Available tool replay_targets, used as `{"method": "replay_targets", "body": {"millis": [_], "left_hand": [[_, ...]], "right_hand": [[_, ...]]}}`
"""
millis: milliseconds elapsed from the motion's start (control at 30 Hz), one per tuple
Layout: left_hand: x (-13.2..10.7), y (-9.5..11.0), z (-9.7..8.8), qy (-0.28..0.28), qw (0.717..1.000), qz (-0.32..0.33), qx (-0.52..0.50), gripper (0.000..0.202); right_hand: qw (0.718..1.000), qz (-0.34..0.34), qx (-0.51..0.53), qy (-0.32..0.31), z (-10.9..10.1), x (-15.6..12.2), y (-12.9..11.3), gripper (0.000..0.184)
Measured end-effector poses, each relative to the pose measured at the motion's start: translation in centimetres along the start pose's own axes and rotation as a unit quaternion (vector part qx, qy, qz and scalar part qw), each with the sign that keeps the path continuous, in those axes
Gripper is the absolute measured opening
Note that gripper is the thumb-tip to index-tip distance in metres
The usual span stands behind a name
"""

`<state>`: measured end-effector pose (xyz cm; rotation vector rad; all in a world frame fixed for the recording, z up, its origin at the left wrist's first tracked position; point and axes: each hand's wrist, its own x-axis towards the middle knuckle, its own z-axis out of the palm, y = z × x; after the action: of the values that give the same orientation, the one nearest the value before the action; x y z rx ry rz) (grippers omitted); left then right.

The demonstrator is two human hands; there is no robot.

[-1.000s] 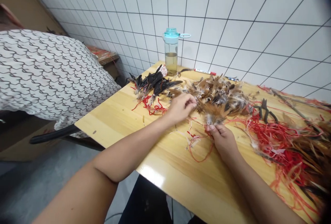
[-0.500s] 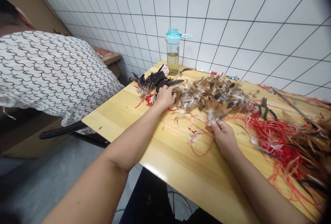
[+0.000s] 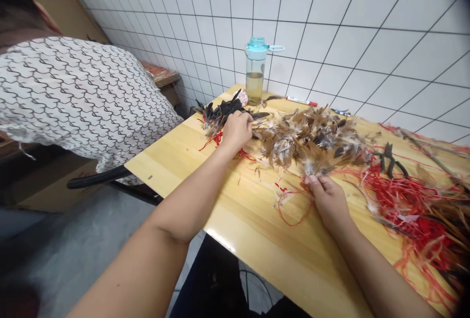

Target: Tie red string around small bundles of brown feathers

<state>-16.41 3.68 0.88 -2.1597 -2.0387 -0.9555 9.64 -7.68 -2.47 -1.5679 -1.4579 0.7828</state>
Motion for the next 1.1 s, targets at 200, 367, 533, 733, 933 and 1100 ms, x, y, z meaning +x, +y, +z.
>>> {"method": "replay_targets", "body": {"millis": [200, 367, 533, 733, 933, 1100], "left_hand": [[0.5, -2.1, 1.3, -0.051, 0.998, -0.028, 0.027, 0.026], [0.4, -2.4, 1.6, -0.055, 0.997, -0.032, 0.031, 0.03], [0.9, -2.9, 0.3, 0.007, 0.999, -0.049, 0.02, 0.032], [1.0, -3.6, 0.4, -0.044, 0.997, -0.039, 0.04, 0.022], [0.7, -3.2, 1.6, -0.074, 0.995, -0.014, 0.068, 0.016], [0.8, -1.7, 0.6, 0.019, 0.999, 0.016, -0.021, 0.011]], "right_hand": [[1.0, 0.016, 0.008, 0.005, -0.6, -0.4, -0.3, 0.047], [1.0, 0.024, 0.007, 0.019, -1.4, -0.8, -0.1, 0.044], [0.999, 0.032, 0.013, 0.018, -1.7, -0.8, 0.0, 0.044], [0.999, 0.05, -0.019, 0.006, -1.7, -0.7, -0.1, 0.045], [0.999, 0.045, -0.022, -0.002, -1.1, -0.3, 0.3, 0.044], [0.999, 0.025, -0.035, 0.003, -0.9, 0.0, 0.2, 0.043]]}}
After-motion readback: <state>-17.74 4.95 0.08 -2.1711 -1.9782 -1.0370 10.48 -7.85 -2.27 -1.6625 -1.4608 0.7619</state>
